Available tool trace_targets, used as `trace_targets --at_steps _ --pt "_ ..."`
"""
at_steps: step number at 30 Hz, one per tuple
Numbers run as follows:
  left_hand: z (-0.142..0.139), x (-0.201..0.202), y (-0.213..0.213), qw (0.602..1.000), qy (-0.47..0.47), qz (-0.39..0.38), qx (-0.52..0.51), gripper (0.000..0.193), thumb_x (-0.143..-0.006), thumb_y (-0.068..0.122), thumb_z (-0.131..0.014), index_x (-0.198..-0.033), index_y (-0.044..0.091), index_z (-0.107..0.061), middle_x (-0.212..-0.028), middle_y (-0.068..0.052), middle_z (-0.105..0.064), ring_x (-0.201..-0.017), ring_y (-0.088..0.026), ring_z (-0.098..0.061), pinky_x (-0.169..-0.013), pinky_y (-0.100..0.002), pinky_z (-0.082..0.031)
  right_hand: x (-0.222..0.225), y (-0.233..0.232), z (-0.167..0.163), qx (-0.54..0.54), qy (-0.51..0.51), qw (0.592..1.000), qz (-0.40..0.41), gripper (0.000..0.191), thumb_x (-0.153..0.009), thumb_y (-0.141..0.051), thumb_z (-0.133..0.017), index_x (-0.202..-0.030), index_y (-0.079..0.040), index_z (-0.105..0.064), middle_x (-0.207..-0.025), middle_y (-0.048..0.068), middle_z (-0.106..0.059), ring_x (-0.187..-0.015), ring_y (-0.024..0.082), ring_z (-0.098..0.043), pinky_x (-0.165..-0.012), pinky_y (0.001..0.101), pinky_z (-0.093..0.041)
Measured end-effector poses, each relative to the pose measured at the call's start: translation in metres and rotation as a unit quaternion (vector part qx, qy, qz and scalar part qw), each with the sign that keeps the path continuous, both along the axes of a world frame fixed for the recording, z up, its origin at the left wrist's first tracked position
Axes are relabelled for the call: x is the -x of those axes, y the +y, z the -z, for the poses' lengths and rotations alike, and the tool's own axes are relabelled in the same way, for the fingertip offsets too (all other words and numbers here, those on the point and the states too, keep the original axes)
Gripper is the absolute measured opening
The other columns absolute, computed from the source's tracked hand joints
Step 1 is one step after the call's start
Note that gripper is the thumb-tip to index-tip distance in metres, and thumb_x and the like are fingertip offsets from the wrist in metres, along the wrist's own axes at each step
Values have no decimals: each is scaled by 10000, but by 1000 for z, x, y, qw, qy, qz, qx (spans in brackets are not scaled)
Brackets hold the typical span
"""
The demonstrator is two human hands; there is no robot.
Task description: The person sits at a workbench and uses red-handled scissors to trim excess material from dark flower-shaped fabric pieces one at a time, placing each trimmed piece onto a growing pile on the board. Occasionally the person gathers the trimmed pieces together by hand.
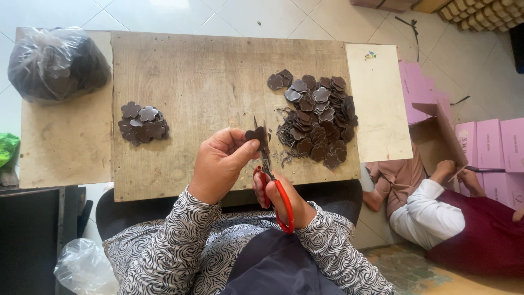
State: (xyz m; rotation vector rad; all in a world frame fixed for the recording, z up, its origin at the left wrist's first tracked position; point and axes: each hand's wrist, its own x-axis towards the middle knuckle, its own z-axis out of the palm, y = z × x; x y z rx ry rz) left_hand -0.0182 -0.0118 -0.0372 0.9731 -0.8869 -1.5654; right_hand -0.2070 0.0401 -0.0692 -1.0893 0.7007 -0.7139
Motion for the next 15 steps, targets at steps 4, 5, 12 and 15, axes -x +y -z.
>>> trace_targets --at_steps 4,5,12,15 --pt "1 2 3 1000 13 -1 -2 111 -951 57 -691 -1034 -17 -685 -955 -49 -752 -853 -93 -716 -782 -247 -607 2 3 1 -24 -35 999 -25 692 -982 -747 -481 -1086 -63 -503 -929 9 -447 -810 125 -450 -752 273 -423" --pt "1 2 3 1000 7 5 -1 108 -955 56 -692 -1033 -18 -687 -952 -51 -751 -851 -93 -714 -782 -246 -603 3 4 1 -15 -30 999 -30 708 -981 -762 -466 -1102 -65 -504 -939 8 -453 -827 125 -456 -767 269 -423" --pt "0 0 0 999 -10 38 -12 84 -948 52 -700 -996 -17 -689 -907 -40 -748 -817 -86 -706 -752 -236 -584 1 2 -2 10 18 1000 -5 758 -966 -764 -488 -1183 -38 -517 -972 39 -513 -869 137 -513 -799 276 -454" --pt "-9 -3 -1 998 -26 46 -16 75 -949 55 -708 -981 -11 -691 -861 -32 -733 -775 -76 -683 -708 -225 -558 -2 0 -13 41 42 998 8 779 -961 -758 -485 -1250 -35 -496 -978 36 -530 -870 127 -532 -793 273 -474"
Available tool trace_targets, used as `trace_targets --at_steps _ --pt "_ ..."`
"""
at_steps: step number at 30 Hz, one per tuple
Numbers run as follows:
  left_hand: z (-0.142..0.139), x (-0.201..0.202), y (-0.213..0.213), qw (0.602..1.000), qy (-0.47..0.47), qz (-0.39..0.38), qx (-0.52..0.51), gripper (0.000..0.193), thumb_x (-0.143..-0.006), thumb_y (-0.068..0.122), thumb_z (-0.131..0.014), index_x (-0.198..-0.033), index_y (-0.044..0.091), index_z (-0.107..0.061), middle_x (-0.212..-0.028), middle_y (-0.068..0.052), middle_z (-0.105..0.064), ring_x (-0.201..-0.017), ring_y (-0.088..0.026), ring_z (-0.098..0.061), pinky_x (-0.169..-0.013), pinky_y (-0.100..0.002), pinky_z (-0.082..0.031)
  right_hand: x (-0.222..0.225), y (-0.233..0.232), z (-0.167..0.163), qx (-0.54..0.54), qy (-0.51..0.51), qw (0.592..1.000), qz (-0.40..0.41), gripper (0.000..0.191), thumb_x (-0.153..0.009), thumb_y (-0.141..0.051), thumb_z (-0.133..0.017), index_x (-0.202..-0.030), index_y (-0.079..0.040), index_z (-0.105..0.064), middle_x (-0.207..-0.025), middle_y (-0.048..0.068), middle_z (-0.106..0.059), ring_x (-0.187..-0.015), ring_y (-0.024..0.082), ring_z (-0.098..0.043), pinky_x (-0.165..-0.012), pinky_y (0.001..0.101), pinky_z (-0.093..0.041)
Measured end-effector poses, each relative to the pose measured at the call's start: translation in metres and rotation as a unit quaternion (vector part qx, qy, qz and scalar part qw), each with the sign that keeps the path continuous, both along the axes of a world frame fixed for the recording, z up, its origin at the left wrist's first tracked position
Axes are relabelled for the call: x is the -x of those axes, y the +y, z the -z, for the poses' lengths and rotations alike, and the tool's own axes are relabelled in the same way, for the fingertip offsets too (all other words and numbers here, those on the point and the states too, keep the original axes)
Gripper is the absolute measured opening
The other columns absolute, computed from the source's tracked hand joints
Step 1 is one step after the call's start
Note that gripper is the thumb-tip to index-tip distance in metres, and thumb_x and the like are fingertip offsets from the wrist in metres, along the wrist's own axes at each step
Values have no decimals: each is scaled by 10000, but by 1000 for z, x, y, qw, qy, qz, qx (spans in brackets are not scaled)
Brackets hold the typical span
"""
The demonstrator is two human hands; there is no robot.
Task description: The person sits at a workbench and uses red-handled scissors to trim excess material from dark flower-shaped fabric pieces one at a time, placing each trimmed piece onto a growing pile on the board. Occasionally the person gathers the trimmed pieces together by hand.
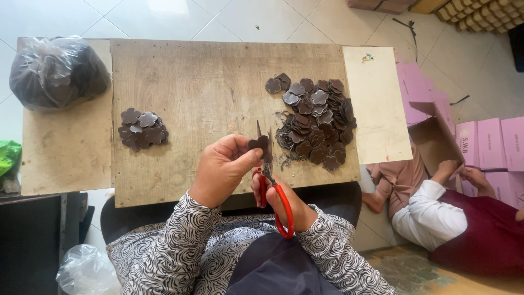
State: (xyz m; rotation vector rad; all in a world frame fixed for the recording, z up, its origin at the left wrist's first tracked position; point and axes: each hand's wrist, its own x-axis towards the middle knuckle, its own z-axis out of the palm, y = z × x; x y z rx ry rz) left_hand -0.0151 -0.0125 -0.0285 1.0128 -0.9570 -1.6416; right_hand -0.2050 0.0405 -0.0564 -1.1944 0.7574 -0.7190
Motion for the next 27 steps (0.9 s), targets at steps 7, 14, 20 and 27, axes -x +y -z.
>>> trace_targets --at_steps 7,14,20,27 --pt "-13 -2 2 1000 20 0 8 74 -952 61 -708 -981 -4 -690 -859 -23 -728 -773 -67 -676 -709 -220 -553 -3 -1 -11 13 12 1000 10 809 -942 -747 -505 -1331 -39 -460 -952 9 -491 -823 107 -480 -743 256 -450" --pt "-16 -4 3 999 35 -13 1 84 -945 55 -704 -1000 -5 -686 -878 -25 -729 -778 -75 -678 -718 -231 -561 -3 0 -8 20 14 1000 11 762 -977 -741 -514 -1214 -17 -502 -944 17 -477 -826 113 -462 -742 266 -442" --pt "-9 -3 4 998 52 -24 -16 90 -953 60 -691 -1014 -5 -683 -875 -36 -728 -780 -80 -679 -716 -235 -563 -7 -4 -7 22 -1 1000 -11 825 -940 -788 -487 -1262 -29 -477 -989 29 -518 -869 124 -511 -795 266 -452" --pt "14 -10 -3 998 64 0 -24 99 -955 61 -697 -1011 -15 -669 -871 -50 -728 -781 -95 -683 -707 -239 -563 -16 -10 10 31 3 1000 5 813 -948 -788 -481 -1238 -29 -479 -1002 48 -513 -879 139 -507 -803 282 -448"
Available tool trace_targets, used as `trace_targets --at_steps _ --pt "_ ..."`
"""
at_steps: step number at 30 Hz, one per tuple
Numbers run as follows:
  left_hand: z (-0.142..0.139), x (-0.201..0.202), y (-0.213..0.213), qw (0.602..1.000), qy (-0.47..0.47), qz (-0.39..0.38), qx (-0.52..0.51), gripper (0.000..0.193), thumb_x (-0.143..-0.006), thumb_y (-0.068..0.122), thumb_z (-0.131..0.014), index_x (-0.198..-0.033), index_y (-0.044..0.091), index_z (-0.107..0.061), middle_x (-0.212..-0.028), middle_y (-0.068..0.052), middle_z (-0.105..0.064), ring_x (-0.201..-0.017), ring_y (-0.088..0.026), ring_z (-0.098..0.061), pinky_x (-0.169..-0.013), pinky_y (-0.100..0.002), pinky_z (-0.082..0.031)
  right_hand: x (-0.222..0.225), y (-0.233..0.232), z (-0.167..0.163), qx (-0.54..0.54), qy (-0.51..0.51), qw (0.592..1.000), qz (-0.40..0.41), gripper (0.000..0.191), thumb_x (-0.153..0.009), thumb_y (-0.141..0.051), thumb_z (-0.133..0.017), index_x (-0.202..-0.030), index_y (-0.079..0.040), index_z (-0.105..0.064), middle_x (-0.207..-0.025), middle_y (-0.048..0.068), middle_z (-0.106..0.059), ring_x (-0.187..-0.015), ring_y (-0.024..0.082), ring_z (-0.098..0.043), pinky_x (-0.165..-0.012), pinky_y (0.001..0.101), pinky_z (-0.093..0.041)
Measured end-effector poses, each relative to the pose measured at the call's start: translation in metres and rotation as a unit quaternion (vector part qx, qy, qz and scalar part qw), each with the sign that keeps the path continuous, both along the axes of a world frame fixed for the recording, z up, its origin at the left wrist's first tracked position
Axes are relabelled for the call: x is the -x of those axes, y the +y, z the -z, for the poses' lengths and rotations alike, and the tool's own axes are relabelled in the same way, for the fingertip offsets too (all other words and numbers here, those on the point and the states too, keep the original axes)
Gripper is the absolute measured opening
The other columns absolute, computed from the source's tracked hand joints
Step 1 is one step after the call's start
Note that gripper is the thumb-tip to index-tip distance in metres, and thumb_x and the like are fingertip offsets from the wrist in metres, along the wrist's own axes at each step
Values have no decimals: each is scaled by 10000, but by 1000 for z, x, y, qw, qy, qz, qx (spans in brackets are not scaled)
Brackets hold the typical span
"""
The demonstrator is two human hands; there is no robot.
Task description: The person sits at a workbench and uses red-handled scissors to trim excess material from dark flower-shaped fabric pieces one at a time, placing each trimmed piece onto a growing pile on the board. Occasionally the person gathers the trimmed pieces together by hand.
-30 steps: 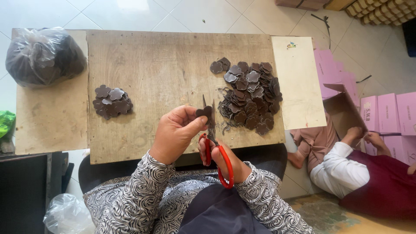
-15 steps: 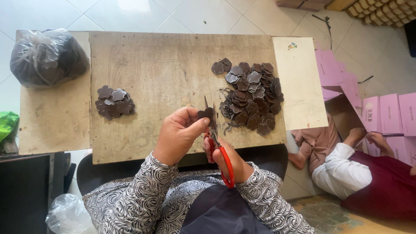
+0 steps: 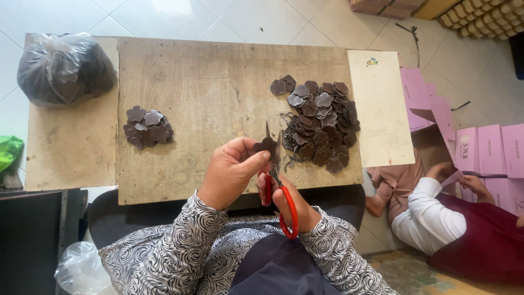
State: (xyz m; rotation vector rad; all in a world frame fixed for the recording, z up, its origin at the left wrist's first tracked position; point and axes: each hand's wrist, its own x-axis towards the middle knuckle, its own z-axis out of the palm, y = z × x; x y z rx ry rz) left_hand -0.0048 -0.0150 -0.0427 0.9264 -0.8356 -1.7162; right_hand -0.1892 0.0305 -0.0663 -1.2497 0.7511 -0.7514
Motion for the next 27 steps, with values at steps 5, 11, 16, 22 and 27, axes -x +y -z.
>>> trace_targets --at_steps 5,11,16,22,27 --pt "7 -1 -1 1000 -17 13 -5 116 -945 84 -697 -1011 -10 -680 -876 -45 -734 -791 -89 -688 -727 -235 -573 -1 -2 4 -5 -4 1000 -5 815 -940 -800 -485 -1213 -33 -490 -1020 41 -506 -902 136 -512 -827 285 -458" --pt "8 -4 0 1000 -17 2 -16 133 -957 117 -694 -1003 -7 -679 -846 -41 -718 -762 -91 -671 -718 -242 -563 7 -3 9 -28 10 999 -24 830 -919 -813 -489 -1210 -36 -513 -966 32 -507 -858 127 -497 -780 273 -450" --pt "9 -1 -1 1000 -14 0 -12 121 -952 114 -699 -988 1 -671 -842 -41 -715 -763 -91 -672 -717 -239 -560 10 -2 15 -22 24 999 -12 805 -933 -798 -496 -1193 -36 -518 -940 30 -503 -831 122 -485 -752 273 -446" --pt "11 1 1 999 -42 -18 20 115 -974 118 -686 -1006 8 -673 -899 -33 -719 -810 -78 -669 -750 -232 -555 8 -1 16 -24 13 1000 -10 873 -925 -790 -490 -1356 -31 -461 -981 22 -511 -855 119 -494 -774 267 -454" --pt "8 1 0 1000 -10 -27 4 123 -965 98 -685 -1037 6 -649 -929 -46 -729 -812 -104 -694 -749 -250 -575 6 -2 9 -27 5 999 -17 897 -917 -800 -500 -1360 -21 -447 -1029 25 -511 -896 127 -506 -802 277 -458"
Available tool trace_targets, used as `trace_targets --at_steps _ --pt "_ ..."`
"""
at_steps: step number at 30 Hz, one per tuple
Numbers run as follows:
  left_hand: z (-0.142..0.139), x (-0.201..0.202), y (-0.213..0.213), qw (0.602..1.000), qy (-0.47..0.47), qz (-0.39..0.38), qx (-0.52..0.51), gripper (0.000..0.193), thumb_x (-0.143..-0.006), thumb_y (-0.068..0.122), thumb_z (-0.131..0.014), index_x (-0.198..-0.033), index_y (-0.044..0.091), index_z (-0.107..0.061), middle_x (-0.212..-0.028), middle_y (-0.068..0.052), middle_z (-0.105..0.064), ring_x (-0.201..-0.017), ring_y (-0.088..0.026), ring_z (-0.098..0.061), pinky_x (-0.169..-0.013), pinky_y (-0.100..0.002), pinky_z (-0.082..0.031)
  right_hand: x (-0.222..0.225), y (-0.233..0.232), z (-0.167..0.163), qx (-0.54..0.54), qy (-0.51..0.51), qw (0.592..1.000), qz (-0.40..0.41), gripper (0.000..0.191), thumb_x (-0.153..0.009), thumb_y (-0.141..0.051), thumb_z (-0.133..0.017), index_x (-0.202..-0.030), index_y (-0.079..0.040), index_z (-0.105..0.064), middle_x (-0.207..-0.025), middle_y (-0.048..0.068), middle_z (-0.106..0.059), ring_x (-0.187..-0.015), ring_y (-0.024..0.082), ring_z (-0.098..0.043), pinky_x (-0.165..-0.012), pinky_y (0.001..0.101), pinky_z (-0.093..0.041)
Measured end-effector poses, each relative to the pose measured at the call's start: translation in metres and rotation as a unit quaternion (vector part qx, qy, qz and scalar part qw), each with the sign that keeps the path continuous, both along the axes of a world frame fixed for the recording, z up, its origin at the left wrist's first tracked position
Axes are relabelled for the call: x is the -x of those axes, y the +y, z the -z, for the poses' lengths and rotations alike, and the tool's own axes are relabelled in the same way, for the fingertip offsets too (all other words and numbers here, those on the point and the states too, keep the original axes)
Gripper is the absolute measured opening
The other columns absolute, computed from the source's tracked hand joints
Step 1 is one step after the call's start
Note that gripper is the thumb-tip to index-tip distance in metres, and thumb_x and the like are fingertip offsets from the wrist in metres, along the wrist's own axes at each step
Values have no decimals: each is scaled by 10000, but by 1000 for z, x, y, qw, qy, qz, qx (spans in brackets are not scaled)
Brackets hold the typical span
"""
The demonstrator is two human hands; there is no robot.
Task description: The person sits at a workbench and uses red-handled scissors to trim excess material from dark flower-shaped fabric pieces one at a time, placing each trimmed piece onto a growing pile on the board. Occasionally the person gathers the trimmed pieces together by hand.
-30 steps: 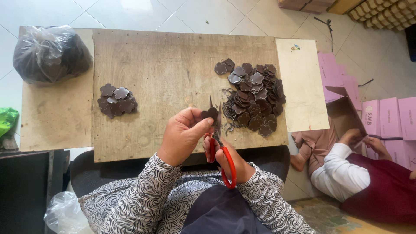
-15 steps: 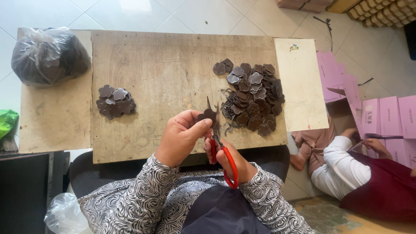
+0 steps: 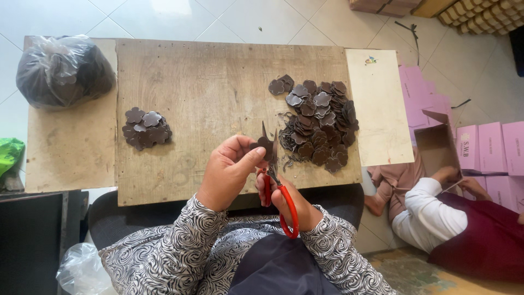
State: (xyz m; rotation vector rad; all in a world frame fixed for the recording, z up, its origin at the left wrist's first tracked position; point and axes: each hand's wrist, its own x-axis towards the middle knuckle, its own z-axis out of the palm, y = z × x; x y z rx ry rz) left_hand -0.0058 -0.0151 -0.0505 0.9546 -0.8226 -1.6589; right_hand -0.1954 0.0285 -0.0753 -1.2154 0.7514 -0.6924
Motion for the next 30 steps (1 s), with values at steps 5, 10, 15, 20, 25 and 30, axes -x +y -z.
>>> trace_targets --at_steps 5,10,15,20,25,30 --pt "-4 -2 -2 999 26 16 -13 113 -961 64 -684 -1042 -2 -643 -933 -54 -734 -818 -117 -706 -746 -256 -588 0 -4 -5 3 0 1000 -23 891 -917 -832 -483 -1263 -12 -490 -1046 39 -534 -937 139 -527 -851 286 -465" --pt "1 -5 -1 999 35 21 -12 115 -957 49 -692 -1046 -4 -640 -926 -55 -726 -808 -118 -706 -740 -255 -589 0 -1 1 -16 -13 999 -29 911 -889 -856 -486 -1243 -17 -497 -1047 50 -532 -941 149 -524 -869 297 -463" --pt "6 -5 -2 999 26 16 -13 127 -951 50 -698 -1049 -8 -642 -923 -59 -727 -804 -119 -706 -728 -254 -582 -1 -3 9 -1 -16 1000 -18 919 -903 -853 -486 -1250 -3 -497 -1033 59 -526 -926 158 -516 -848 308 -458" --pt "6 -5 -1 998 45 7 -39 135 -954 73 -689 -1053 0 -633 -926 -58 -731 -799 -128 -714 -724 -258 -583 -1 -5 7 -1 1 999 -38 941 -907 -857 -454 -1300 -2 -494 -1068 59 -556 -948 147 -530 -880 295 -464" --pt "8 -6 -1 997 61 11 -42 135 -946 69 -686 -1049 2 -628 -931 -53 -732 -804 -121 -713 -737 -257 -590 0 -4 2 -9 -11 999 -37 912 -907 -826 -485 -1309 -7 -475 -1082 52 -541 -943 148 -526 -861 298 -462" --pt "8 -4 -3 1000 19 2 8 120 -952 37 -702 -1047 -6 -642 -882 -50 -716 -771 -106 -683 -695 -241 -556 0 -6 1 -3 2 1000 -20 871 -932 -811 -488 -1248 0 -498 -989 45 -521 -869 140 -504 -788 287 -450"
